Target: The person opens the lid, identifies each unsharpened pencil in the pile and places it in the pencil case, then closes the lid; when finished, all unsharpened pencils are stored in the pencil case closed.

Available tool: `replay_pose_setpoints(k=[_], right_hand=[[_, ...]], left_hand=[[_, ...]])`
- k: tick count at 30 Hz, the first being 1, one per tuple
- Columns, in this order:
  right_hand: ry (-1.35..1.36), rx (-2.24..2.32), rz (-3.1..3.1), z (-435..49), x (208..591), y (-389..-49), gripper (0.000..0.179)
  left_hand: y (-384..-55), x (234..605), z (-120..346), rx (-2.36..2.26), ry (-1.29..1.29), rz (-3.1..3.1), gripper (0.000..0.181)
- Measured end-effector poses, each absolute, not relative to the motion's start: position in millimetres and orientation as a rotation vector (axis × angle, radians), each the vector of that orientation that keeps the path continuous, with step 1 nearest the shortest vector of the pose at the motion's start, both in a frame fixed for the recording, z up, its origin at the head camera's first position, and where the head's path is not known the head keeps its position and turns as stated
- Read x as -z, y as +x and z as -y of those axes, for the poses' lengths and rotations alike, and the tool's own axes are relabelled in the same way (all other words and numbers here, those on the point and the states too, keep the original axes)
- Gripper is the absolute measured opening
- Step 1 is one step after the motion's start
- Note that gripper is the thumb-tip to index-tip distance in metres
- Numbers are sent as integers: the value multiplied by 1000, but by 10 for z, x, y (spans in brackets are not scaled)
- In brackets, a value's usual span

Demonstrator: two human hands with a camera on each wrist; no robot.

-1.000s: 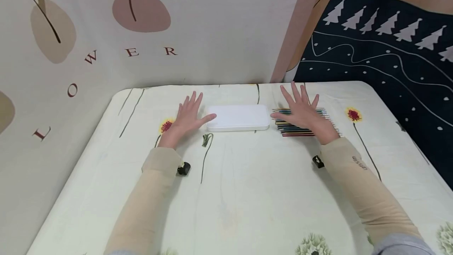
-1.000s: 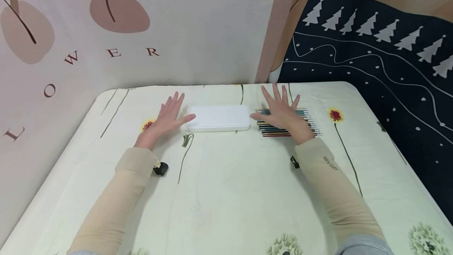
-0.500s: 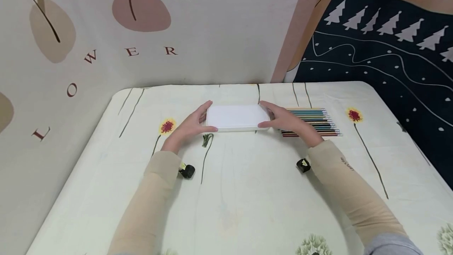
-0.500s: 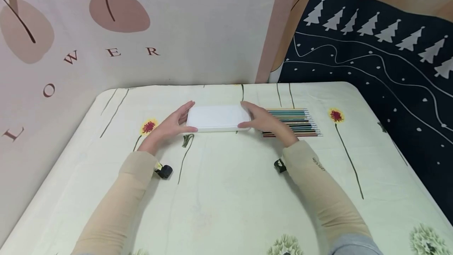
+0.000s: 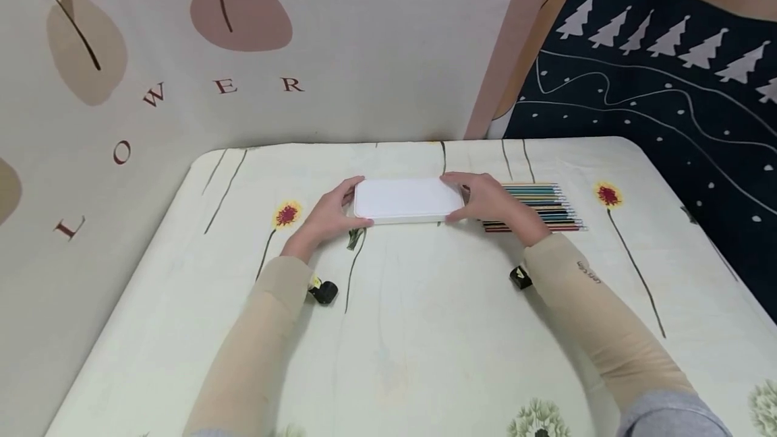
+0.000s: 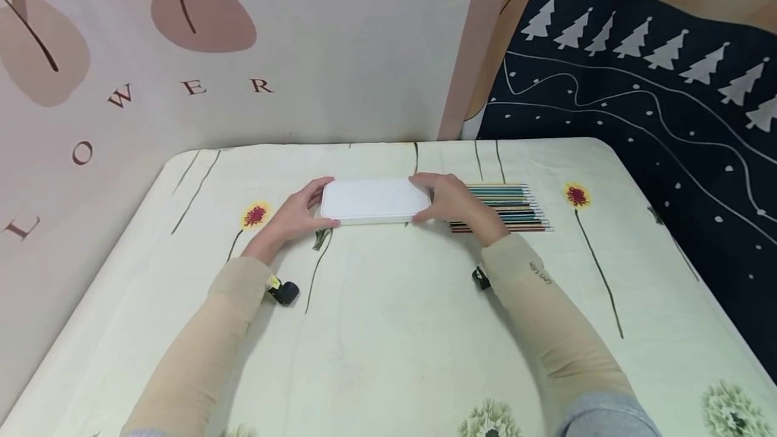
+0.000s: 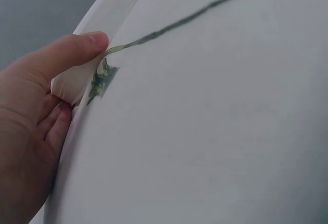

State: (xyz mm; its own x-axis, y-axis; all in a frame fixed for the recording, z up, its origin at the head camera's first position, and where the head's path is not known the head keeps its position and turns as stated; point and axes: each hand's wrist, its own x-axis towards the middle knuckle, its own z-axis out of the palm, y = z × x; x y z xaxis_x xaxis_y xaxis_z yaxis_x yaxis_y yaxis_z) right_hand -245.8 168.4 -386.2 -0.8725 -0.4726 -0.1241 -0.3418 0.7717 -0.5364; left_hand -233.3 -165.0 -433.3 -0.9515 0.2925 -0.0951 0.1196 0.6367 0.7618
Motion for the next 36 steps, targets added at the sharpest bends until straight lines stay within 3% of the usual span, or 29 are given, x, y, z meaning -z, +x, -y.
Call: replay_pose_setpoints(k=[10, 17, 36], right_hand=[[-734, 676, -2759, -1763, 3874, -2592, 85], [-434, 1238, -2546, -1854, 3964, -2678, 39], [-490, 1371, -2359, -2038, 3776, -2673, 42]], left_hand=[[-2349, 4305, 1657, -1193, 399, -2721, 94], [-2316, 4323, 1683, -1180, 370, -2671, 102], [-2327, 4321, 1604, -1158, 329, -2684, 108]])
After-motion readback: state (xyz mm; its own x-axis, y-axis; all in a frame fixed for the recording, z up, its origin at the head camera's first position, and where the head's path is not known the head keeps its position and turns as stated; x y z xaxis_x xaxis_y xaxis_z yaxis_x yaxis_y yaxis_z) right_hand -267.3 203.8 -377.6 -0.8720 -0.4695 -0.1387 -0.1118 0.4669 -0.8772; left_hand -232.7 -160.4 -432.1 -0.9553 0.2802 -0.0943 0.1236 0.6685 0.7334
